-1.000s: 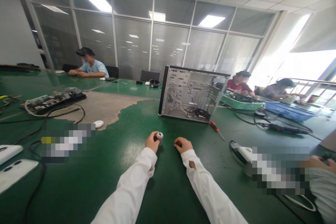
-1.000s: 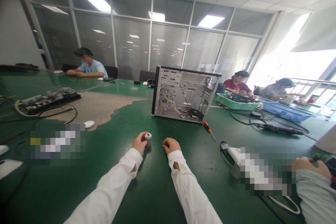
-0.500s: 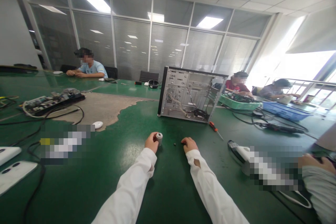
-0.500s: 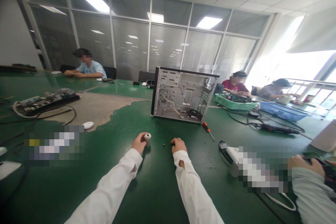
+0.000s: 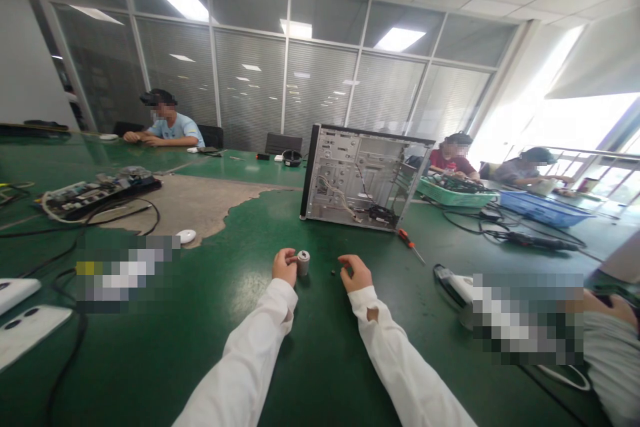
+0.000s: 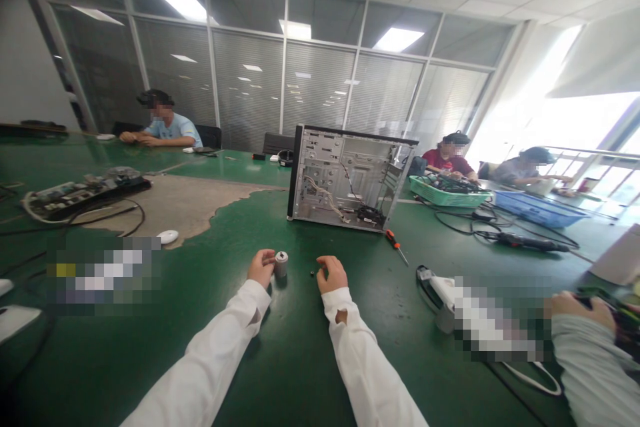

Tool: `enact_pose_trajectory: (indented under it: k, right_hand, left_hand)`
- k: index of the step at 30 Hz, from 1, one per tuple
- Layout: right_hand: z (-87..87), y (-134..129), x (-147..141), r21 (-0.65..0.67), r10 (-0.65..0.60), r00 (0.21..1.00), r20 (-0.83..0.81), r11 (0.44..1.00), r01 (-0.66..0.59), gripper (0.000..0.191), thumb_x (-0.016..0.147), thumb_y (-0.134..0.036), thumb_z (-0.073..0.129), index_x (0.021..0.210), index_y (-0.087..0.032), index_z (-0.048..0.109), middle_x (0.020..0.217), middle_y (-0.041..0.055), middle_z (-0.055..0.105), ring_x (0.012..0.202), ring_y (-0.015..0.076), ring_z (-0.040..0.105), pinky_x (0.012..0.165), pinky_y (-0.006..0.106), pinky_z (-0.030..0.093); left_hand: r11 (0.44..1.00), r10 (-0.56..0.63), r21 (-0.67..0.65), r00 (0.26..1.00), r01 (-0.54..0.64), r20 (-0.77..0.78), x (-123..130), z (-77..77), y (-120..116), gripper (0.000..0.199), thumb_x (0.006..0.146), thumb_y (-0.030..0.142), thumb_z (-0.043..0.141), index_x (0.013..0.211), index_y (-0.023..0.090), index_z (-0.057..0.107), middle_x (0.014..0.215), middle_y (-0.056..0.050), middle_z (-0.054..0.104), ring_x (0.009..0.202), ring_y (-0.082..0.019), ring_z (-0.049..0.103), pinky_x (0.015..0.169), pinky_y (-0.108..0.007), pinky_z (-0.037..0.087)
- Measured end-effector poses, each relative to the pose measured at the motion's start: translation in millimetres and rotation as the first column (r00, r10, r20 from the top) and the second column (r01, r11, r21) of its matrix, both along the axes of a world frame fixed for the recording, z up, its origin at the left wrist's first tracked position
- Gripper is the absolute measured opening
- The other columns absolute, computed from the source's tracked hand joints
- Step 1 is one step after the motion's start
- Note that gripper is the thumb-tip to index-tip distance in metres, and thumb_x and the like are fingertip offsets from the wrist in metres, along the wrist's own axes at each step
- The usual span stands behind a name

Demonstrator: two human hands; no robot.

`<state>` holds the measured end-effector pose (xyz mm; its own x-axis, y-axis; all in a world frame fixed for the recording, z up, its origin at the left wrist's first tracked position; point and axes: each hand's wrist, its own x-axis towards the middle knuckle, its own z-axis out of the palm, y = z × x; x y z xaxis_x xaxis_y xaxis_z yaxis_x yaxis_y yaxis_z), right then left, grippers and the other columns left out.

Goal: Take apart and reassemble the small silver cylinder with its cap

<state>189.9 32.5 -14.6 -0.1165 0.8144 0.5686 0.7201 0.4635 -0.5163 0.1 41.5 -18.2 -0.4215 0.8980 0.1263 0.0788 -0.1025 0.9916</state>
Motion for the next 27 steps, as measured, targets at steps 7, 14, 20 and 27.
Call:
enact_pose_trajectory:
  k: [7,14,20,27]
  right_hand:
    - [5.9,-27,-40,0.079,0.188,0.975,-0.115,0.981,-0.179,0.051,0.064,-0.022,0.050,0.113,-0.017,0.038,0.102,0.0099,0.049,0.088,0.0194,0.048,0.061,0.027,0.044]
    - [14.1,-43,-38,-0.042,0.280,0.959,0.036,0.959,-0.279,0.032,0.067,-0.017,0.047,0.098,-0.022,0.048,0.087,0.0030,0.053,0.082,0.0152,0.050,0.074,0.028,0.042]
    - [9.2,-75,8,-0.083,0.162,0.981,0.106,0.985,-0.153,0.034,0.068,-0.023,0.044,0.102,-0.021,0.045,0.084,0.0035,0.054,0.078,0.0153,0.053,0.071,0.027,0.043]
    - [-21.8,-122,145,-0.100,-0.446,0.887,0.119,0.883,0.458,0.045,0.065,-0.048,0.042,0.102,-0.022,0.043,0.083,0.0045,0.057,0.075,0.0211,0.057,0.066,0.033,0.045]
  left_hand:
    - [0.980,-0.189,-0.041,0.977,0.194,0.101,7,1.0,-5,0.034,0.053,-0.006,0.042,0.078,0.016,0.049,0.066,0.002,0.056,0.057,-0.009,0.057,0.059,-0.023,0.048]
    - [0.862,-0.472,-0.076,0.849,0.501,0.238,17,8.7,-19,0.040,0.054,-0.003,0.040,0.089,0.015,0.045,0.067,0.001,0.055,0.046,-0.008,0.056,0.048,-0.023,0.048]
    - [0.910,-0.391,-0.056,0.893,0.412,0.222,14,9.1,-13,0.033,0.056,-0.002,0.039,0.084,0.013,0.047,0.061,0.001,0.054,0.047,-0.008,0.055,0.046,-0.020,0.046]
    - [0.920,-0.362,-0.053,0.895,0.388,0.262,14,7.5,-11,0.035,0.054,-0.004,0.036,0.083,0.012,0.047,0.059,0.001,0.053,0.046,-0.008,0.055,0.048,-0.022,0.047]
